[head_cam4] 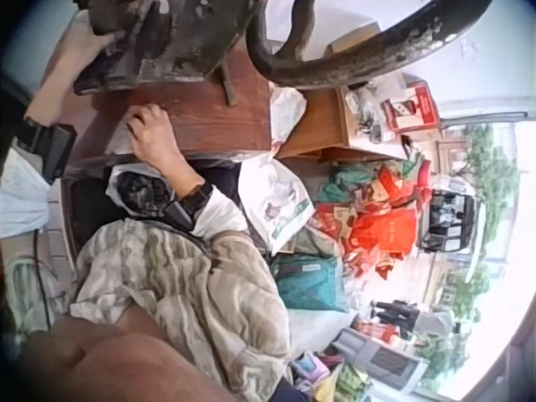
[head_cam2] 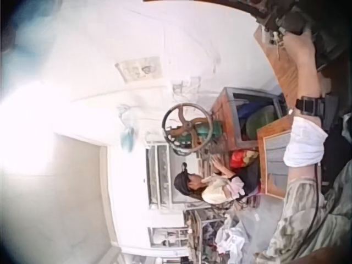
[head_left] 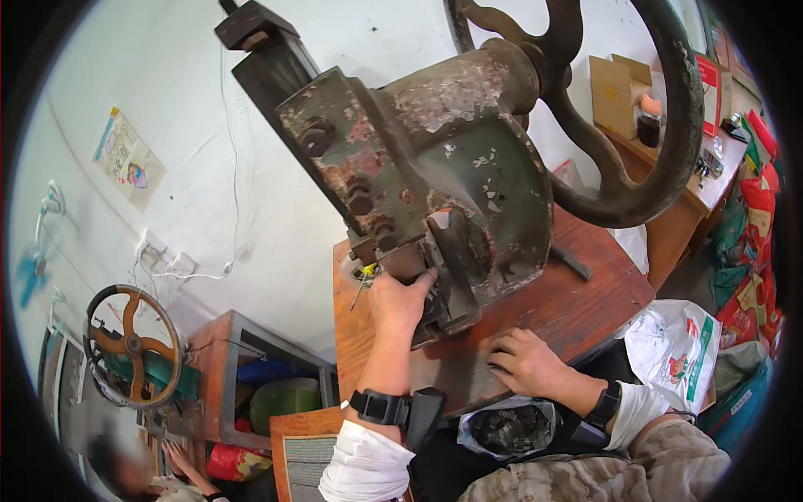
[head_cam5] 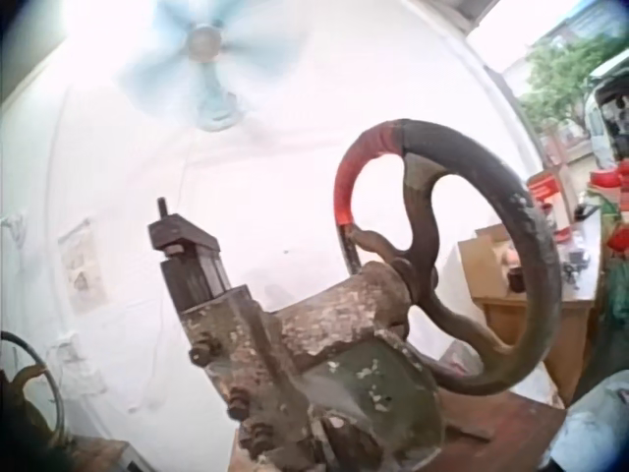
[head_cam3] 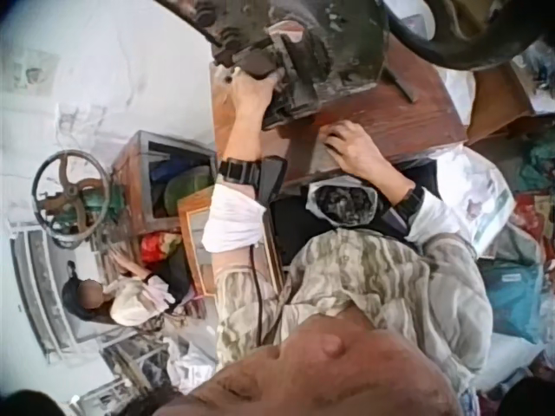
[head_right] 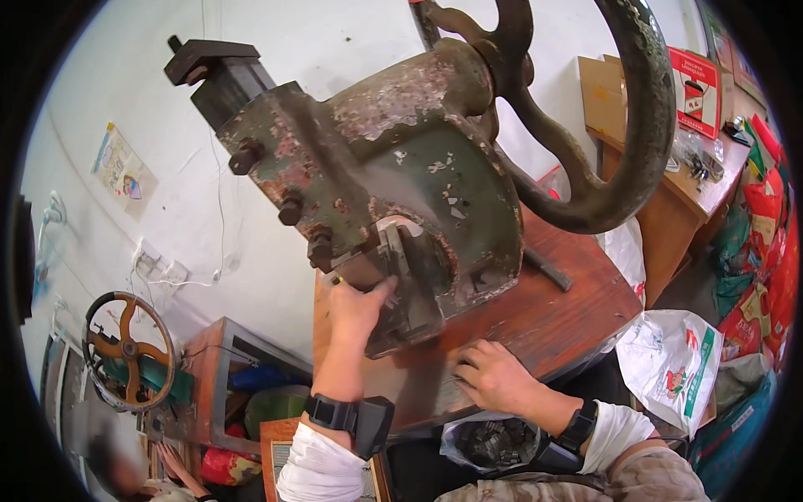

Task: Using a manual press machine to process small metal components for fabrication.

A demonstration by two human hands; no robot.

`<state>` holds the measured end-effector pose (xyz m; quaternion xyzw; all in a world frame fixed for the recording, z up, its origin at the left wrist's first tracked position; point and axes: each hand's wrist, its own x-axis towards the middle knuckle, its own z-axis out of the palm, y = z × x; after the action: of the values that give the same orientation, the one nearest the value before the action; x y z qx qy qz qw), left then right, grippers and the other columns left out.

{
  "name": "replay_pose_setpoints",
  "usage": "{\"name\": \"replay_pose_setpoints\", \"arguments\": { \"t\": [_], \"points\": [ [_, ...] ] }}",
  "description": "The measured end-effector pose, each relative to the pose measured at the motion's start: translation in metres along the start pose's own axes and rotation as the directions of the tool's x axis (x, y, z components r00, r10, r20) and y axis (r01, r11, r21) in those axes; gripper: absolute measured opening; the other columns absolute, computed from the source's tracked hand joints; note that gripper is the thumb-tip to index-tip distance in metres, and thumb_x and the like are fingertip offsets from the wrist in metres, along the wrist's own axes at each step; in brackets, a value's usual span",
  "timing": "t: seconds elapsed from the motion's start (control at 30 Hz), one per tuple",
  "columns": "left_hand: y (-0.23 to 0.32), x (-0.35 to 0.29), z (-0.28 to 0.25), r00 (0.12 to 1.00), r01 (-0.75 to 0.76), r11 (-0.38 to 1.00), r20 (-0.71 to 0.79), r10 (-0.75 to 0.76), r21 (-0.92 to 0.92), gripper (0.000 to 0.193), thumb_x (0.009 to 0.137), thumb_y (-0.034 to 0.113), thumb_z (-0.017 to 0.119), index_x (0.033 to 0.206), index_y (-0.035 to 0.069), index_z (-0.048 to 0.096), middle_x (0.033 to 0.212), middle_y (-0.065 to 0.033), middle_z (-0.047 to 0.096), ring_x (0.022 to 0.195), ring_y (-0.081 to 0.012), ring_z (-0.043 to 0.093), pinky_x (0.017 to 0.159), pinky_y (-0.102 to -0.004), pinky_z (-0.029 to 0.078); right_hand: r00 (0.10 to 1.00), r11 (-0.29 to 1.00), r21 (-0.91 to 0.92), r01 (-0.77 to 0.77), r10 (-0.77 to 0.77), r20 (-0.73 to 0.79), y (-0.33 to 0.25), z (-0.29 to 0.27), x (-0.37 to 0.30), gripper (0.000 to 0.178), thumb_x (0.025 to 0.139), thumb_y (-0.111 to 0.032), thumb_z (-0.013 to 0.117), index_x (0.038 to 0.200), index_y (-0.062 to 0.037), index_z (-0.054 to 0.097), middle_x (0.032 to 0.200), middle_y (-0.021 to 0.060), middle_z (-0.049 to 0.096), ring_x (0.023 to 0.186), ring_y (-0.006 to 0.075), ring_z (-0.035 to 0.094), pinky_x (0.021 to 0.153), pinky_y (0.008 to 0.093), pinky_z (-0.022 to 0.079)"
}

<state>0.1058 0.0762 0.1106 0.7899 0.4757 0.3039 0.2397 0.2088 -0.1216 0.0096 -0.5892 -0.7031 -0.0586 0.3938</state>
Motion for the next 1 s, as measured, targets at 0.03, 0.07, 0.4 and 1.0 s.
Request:
{"name": "replay_pose_setpoints", "arguments": {
  "t": [0.03, 0.07, 0.4, 1.0],
  "points": [
    [-0.003, 0.001, 0.000, 1.000, -0.001, 1.000, 0.007, 0.001, 0.002, 0.038, 0.064, 0.021, 0.069, 0.091, -0.006, 0.064, 0.083, -0.0207, 0.066, 0.081, -0.0303, 0.065, 0.075, -0.0363, 0.049, 1.000, 1.000, 0.001, -0.007, 0.007, -0.001, 0.000, -0.001, -0.001, 0.016, 0.071, -0.016, 0.067, 0.084, -0.0070, 0.063, 0.090, 0.0067, 0.057, 0.087, 0.0261, 0.053, 0.075, 0.0375, 0.043],
    [-0.011, 0.003, -0.008, 0.994, 0.009, 0.982, 0.111, 0.013, -0.189, 0.036, 0.068, 0.019, 0.066, 0.093, -0.006, 0.063, 0.084, -0.0194, 0.066, 0.081, -0.0275, 0.065, 0.074, -0.0354, 0.048, 1.000, 1.000, 0.008, -0.011, 0.011, 0.003, 0.000, -0.002, -0.001, 0.016, 0.071, -0.015, 0.067, 0.085, -0.0070, 0.063, 0.091, 0.0067, 0.058, 0.088, 0.0266, 0.053, 0.075, 0.0380, 0.044],
    [-0.071, 0.008, 0.019, 0.969, -0.243, 0.966, -0.057, 0.238, -0.085, 0.031, 0.082, 0.011, 0.052, 0.114, 0.008, 0.055, 0.108, -0.0212, 0.054, 0.105, -0.0385, 0.048, 0.088, -0.0418, 0.040, 0.963, 0.975, 0.187, -0.123, 0.163, -0.214, 0.011, -0.014, 0.083, 0.031, 0.072, -0.021, 0.071, 0.095, -0.0033, 0.060, 0.094, 0.0139, 0.058, 0.087, 0.0337, 0.056, 0.075, 0.0414, 0.047],
    [-0.075, 0.015, 0.021, 0.987, -0.053, 0.848, 0.104, 0.126, -0.527, 0.033, 0.086, 0.006, 0.048, 0.119, 0.002, 0.054, 0.115, -0.0200, 0.055, 0.107, -0.0287, 0.053, 0.092, -0.0350, 0.040, 0.868, 0.871, 0.071, -0.486, 0.491, -0.081, 0.002, 0.017, 0.149, 0.080, 0.055, -0.040, 0.081, 0.116, 0.0007, 0.049, 0.113, 0.0190, 0.053, 0.106, 0.0363, 0.052, 0.089, 0.0407, 0.044]
  ]
}}
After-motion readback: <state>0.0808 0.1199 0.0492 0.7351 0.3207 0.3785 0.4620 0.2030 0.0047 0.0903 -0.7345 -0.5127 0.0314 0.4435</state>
